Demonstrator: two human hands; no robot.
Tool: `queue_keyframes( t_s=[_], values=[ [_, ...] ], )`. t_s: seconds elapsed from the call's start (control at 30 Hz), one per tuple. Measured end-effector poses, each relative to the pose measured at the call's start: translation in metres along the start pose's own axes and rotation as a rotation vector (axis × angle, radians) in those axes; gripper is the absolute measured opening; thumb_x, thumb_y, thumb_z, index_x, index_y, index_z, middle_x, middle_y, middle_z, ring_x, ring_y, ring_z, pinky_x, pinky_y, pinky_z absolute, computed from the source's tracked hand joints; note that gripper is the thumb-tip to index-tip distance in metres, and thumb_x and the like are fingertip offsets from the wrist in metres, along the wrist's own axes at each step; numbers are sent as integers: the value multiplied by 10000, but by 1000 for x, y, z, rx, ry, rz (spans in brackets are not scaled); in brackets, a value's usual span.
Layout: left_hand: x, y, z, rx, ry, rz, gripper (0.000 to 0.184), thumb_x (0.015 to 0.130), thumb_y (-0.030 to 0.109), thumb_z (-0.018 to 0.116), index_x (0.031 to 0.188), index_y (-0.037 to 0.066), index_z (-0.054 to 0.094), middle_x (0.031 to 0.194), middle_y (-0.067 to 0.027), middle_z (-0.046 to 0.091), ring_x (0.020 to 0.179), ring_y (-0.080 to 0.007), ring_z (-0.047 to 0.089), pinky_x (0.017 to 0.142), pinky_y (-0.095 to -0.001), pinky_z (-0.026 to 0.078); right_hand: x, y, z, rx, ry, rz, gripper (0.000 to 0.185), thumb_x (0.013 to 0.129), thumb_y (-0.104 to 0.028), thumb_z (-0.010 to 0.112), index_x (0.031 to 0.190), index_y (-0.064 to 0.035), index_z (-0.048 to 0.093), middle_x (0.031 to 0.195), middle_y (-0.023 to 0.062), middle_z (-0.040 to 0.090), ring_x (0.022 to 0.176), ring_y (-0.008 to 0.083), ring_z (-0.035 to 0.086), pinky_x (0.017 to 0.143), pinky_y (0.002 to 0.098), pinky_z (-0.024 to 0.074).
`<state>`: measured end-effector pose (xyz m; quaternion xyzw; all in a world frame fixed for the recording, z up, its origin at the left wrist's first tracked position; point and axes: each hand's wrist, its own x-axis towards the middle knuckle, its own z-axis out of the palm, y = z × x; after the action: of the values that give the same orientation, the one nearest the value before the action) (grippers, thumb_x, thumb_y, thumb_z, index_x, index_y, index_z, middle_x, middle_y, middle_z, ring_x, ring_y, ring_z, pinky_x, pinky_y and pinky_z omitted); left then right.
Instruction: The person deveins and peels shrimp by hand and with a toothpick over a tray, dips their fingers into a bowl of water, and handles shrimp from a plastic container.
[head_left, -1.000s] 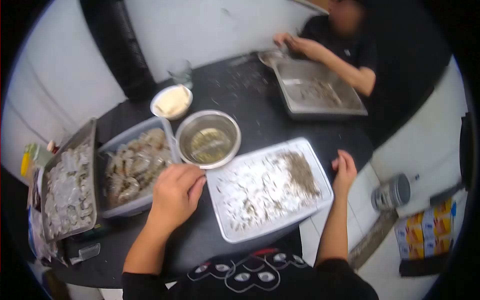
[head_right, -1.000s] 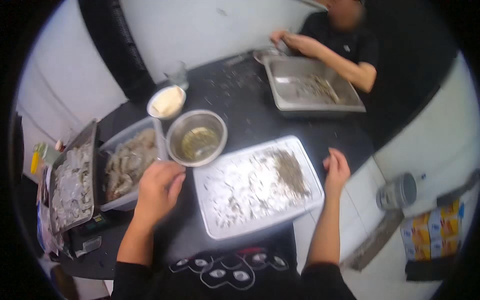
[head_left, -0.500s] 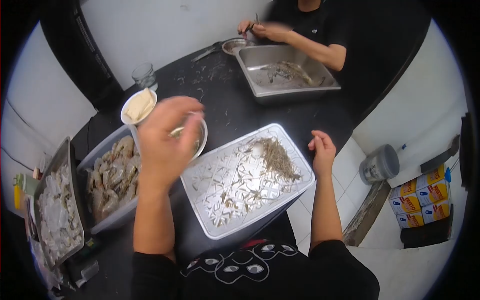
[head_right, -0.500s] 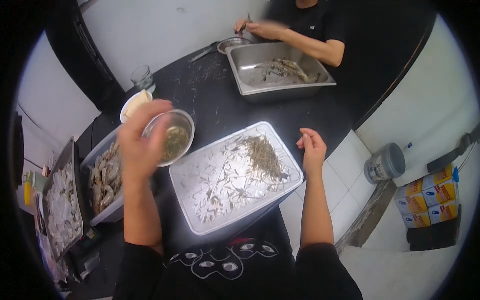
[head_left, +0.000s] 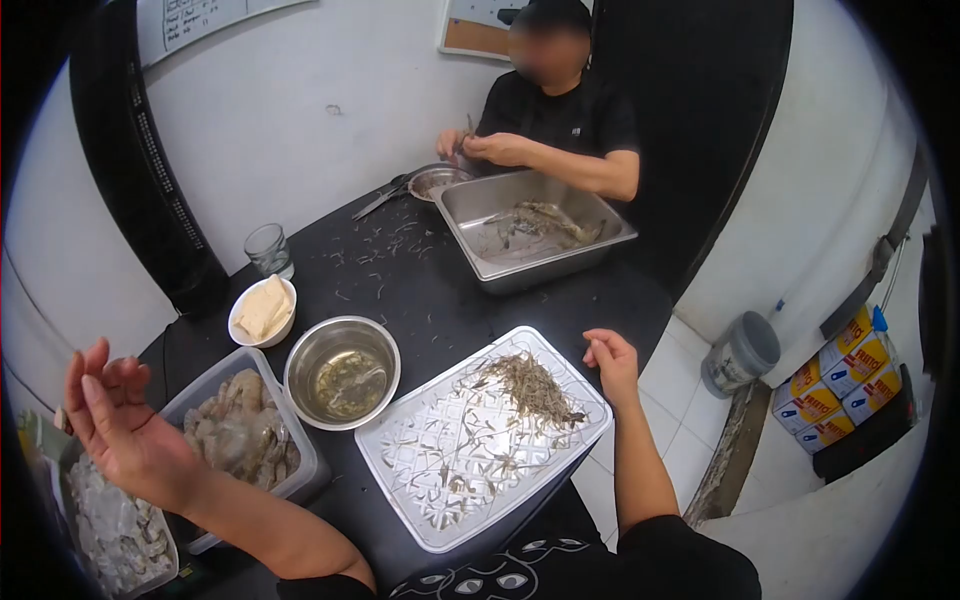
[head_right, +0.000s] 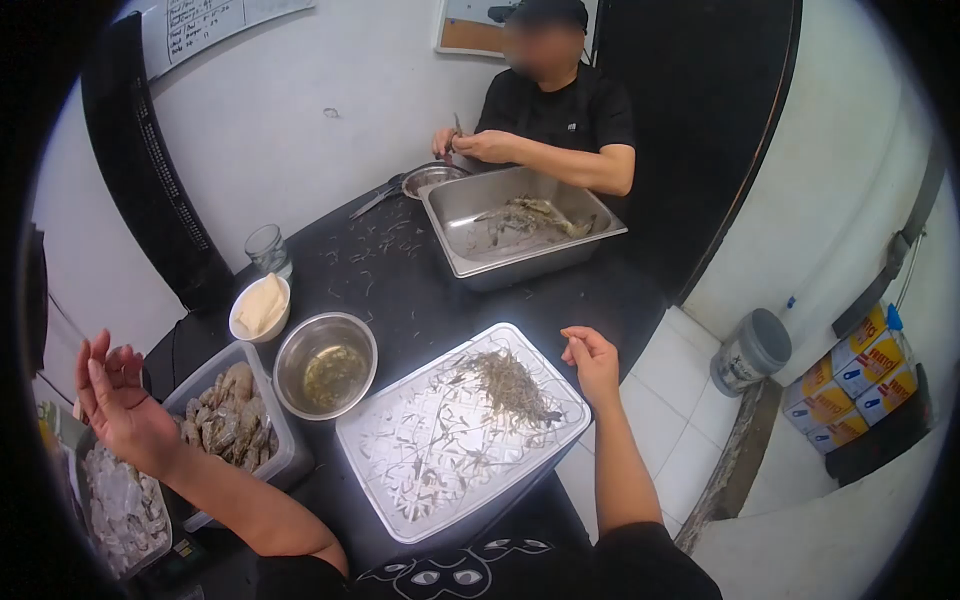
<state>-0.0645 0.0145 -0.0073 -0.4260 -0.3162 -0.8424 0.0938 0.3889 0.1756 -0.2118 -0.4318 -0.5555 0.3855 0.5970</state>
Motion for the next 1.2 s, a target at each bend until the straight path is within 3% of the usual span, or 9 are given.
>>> queue_keyframes(
  t_s=[0.13, 0.33, 0.83, 0.93, 1.2],
  values=[
    [3, 6, -10, -41, 98, 67, 271, 956, 120, 409, 1168, -26, 493, 1066, -162, 604, 780, -173, 554, 731, -277, 463, -2, -1, 0, -16, -4, 22, 156, 894, -52, 511, 982, 15, 620, 704, 14, 575, 630, 61, 516, 595, 202, 414],
    [0, 7, -10, -85, 48, 179, 260, 953, 110, 403, 1157, -19, 501, 1065, -172, 604, 767, -174, 555, 702, -286, 458, -1, -2, 0, 22, -19, 19, 154, 894, -43, 508, 980, 21, 618, 703, 15, 570, 633, 63, 513, 591, 201, 403],
    [-16, 4, 29, -88, -35, 145, 218, 938, 83, 404, 1097, -4, 524, 999, -145, 608, 684, -142, 534, 629, -251, 461, 0, -1, -2, 33, -24, 19, 158, 890, -42, 508, 984, 23, 617, 709, 21, 572, 635, 72, 521, 591, 206, 409],
    [-18, 6, 23, -159, -131, 117, 210, 942, 79, 424, 1104, 11, 539, 1043, -146, 618, 749, -166, 530, 674, -282, 445, 0, 1, -3, 29, -20, 5, 158, 890, -41, 507, 984, 21, 619, 709, 21, 574, 632, 71, 520, 588, 205, 409],
    [-17, 7, 24, -208, -186, 134, 208, 944, 74, 417, 1096, 12, 544, 1039, -144, 618, 737, -158, 520, 674, -283, 444, 0, 3, -4, 24, -29, 8, 157, 895, -54, 511, 981, 19, 620, 700, 17, 572, 631, 65, 517, 588, 201, 411]
  ],
)
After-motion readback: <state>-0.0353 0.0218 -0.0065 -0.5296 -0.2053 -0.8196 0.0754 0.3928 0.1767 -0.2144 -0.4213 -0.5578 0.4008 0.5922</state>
